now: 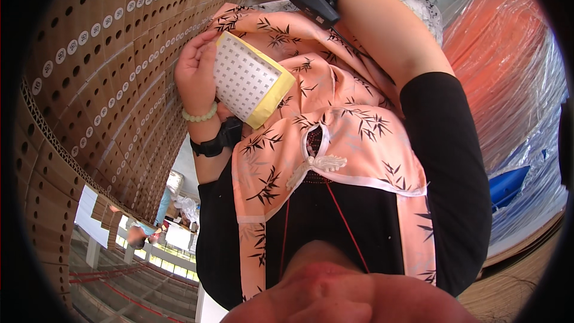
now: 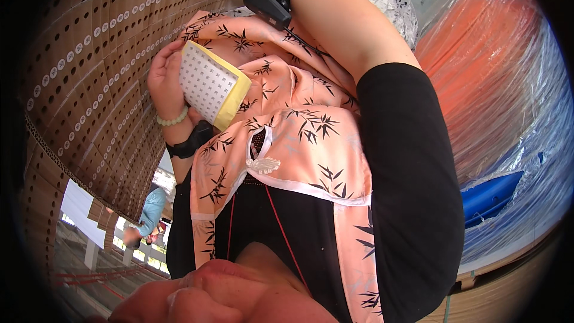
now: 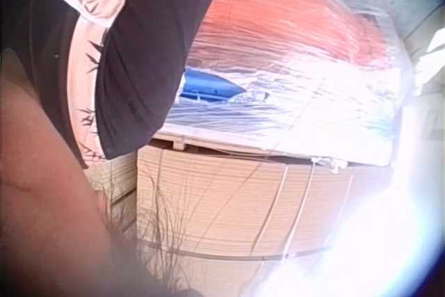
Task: Peeling small adhesive labels from a sheet and applying them to specific circular markers on flattened cardboard boxes.
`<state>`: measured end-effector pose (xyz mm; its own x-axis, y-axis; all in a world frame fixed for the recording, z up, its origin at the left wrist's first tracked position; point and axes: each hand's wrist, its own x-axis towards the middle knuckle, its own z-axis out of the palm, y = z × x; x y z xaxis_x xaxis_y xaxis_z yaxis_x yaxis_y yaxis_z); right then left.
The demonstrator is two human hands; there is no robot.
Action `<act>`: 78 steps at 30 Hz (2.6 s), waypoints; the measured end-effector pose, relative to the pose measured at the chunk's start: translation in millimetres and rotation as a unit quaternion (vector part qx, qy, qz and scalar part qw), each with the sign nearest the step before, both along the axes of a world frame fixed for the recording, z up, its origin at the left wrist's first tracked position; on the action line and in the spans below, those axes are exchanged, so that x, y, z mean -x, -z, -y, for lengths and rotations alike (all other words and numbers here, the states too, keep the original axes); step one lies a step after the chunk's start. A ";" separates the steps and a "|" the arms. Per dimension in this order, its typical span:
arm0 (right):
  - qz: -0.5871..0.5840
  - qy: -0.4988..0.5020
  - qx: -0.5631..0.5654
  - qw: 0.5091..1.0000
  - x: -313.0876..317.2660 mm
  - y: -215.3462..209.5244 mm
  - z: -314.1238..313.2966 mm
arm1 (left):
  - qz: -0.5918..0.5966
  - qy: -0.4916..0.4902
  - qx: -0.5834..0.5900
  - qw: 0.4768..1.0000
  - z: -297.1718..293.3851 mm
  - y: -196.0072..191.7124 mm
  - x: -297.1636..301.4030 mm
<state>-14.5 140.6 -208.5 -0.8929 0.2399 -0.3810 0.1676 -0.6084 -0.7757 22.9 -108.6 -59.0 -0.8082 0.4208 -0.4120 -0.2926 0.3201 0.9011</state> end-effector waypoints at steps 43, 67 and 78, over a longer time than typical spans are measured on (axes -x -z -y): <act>0.092 0.062 -0.436 0.893 6.3 -13.4 2.2 | -0.006 0.008 0.028 1.000 -3.9 0.7 -2.5; 0.043 -0.202 -0.361 0.909 -42.2 -150.8 -51.2 | -0.146 0.093 -0.021 0.985 -95.0 -8.0 21.7; 0.009 -0.084 -0.537 0.839 -80.5 -199.0 -88.7 | -0.156 0.041 -0.124 0.979 -138.7 8.9 30.4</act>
